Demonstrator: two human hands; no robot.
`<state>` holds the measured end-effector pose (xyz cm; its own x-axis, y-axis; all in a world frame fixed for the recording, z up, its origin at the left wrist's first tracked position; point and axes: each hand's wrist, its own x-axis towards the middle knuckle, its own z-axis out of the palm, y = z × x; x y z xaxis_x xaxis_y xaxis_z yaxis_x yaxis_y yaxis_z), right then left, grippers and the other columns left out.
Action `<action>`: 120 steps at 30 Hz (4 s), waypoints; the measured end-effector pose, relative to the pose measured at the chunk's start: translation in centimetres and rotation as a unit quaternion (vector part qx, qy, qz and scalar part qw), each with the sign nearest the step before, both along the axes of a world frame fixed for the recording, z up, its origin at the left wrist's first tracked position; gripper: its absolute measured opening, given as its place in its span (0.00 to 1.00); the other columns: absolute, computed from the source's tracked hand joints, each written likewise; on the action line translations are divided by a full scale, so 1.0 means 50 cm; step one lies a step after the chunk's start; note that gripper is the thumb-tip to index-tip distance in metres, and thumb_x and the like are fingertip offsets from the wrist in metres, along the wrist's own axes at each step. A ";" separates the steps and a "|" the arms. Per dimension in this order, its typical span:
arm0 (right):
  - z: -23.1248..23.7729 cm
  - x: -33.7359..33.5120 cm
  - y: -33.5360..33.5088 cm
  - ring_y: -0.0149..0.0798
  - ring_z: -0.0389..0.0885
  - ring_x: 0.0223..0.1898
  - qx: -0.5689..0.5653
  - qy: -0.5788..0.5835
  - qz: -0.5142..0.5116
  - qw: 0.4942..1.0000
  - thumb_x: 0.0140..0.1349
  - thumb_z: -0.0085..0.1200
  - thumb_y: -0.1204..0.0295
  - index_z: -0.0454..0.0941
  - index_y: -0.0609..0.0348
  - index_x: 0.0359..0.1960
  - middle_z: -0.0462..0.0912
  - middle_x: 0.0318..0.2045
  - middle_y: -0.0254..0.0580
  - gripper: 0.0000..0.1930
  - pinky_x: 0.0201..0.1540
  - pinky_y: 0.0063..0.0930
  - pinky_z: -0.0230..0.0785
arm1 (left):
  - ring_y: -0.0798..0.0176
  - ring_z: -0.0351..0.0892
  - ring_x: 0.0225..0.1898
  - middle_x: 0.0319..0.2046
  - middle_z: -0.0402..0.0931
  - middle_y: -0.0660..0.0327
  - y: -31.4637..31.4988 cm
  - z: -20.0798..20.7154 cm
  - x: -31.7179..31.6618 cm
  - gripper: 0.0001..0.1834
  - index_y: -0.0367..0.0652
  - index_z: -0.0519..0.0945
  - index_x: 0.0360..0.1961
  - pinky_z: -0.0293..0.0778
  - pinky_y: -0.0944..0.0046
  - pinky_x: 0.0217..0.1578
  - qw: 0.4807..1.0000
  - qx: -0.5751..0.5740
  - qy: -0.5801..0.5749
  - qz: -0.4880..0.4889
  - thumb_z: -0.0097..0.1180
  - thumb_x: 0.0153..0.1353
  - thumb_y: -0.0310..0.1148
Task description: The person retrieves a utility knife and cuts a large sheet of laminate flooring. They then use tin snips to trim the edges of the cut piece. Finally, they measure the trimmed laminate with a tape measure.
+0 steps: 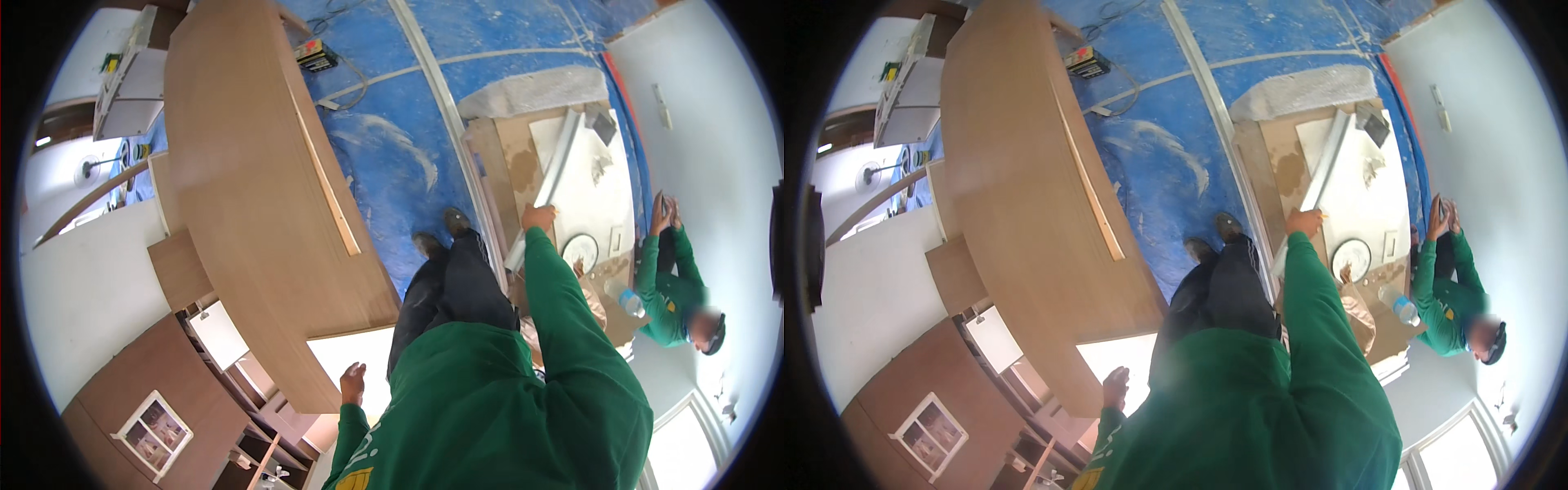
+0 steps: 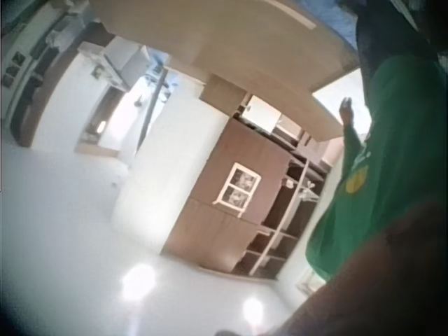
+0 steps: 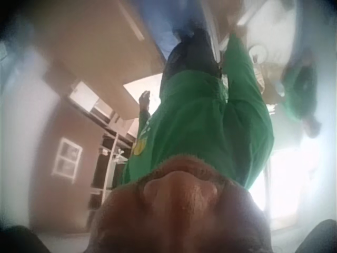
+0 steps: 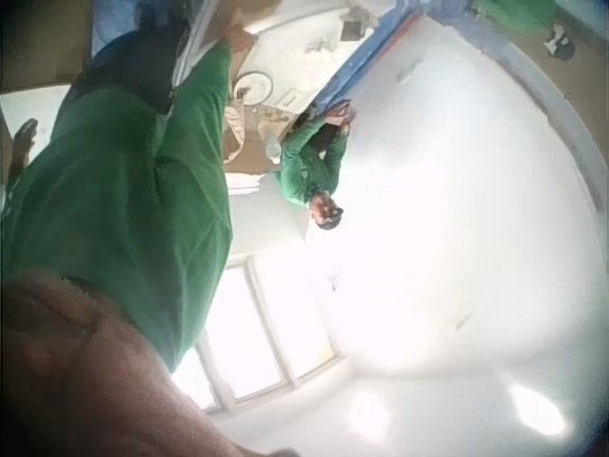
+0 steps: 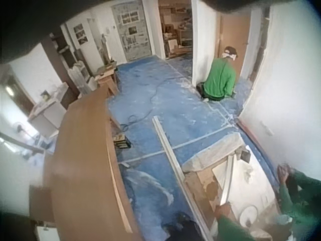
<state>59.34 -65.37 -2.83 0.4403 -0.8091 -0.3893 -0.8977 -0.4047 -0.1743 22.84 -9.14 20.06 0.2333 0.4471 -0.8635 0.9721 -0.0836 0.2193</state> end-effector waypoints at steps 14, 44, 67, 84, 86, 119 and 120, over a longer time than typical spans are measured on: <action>0.233 0.035 0.057 0.63 0.85 0.34 0.080 -0.042 0.366 0.926 0.64 0.52 0.70 0.86 0.53 0.44 0.87 0.32 0.60 0.11 0.40 0.57 0.77 | 0.53 0.88 0.47 0.47 0.88 0.47 0.047 -0.204 0.250 0.22 0.38 0.89 0.49 0.81 0.56 0.47 0.999 0.004 -0.043 0.000 0.66 0.64 0.46; 0.149 1.101 0.017 0.53 0.85 0.32 0.105 0.087 0.505 0.852 0.57 0.57 0.57 0.85 0.55 0.24 0.85 0.26 0.49 0.14 0.35 0.48 0.75 | 0.42 0.88 0.45 0.40 0.87 0.43 0.173 -0.367 1.664 0.35 0.37 0.89 0.40 0.81 0.45 0.48 0.921 0.043 -0.016 -0.386 0.66 0.55 0.65; 0.087 2.726 -0.346 0.52 0.85 0.29 -0.118 0.135 0.827 0.532 0.51 0.61 0.58 0.87 0.50 0.31 0.86 0.24 0.41 0.12 0.31 0.54 0.73 | 0.42 0.88 0.43 0.44 0.87 0.47 -0.061 -0.293 2.731 0.22 0.54 0.88 0.50 0.82 0.45 0.48 0.951 0.053 0.014 -0.306 0.50 0.70 0.54; 0.269 3.539 0.532 0.54 0.86 0.34 0.182 0.024 0.672 0.717 0.56 0.60 0.68 0.88 0.54 0.33 0.86 0.28 0.47 0.07 0.41 0.50 0.78 | 0.48 0.88 0.38 0.37 0.88 0.45 0.082 -0.413 3.326 0.19 0.39 0.88 0.50 0.80 0.51 0.37 0.942 0.141 -0.269 0.147 0.60 0.65 0.41; 0.239 3.580 0.584 0.55 0.87 0.35 0.098 0.047 0.742 0.662 0.59 0.60 0.65 0.88 0.54 0.32 0.87 0.30 0.49 0.09 0.42 0.51 0.79 | 0.52 0.88 0.37 0.37 0.88 0.47 0.208 -0.395 3.385 0.19 0.39 0.88 0.50 0.79 0.54 0.35 0.861 0.236 -0.446 -0.065 0.60 0.65 0.40; -0.089 4.718 1.970 0.65 0.83 0.50 0.006 0.050 0.864 0.500 0.62 0.57 0.49 0.82 0.69 0.45 0.85 0.44 0.67 0.29 0.55 0.57 0.74 | 0.63 0.86 0.43 0.44 0.89 0.52 0.304 0.161 4.018 0.22 0.35 0.85 0.55 0.80 0.61 0.45 0.948 0.055 0.001 0.312 0.56 0.72 0.42; -0.119 4.735 1.937 0.66 0.83 0.49 -0.010 0.091 0.881 0.464 0.62 0.57 0.49 0.83 0.69 0.44 0.85 0.44 0.67 0.28 0.55 0.58 0.74 | 0.64 0.86 0.42 0.43 0.88 0.53 0.330 0.161 4.028 0.21 0.35 0.85 0.55 0.80 0.61 0.44 0.922 0.024 0.004 0.387 0.57 0.71 0.41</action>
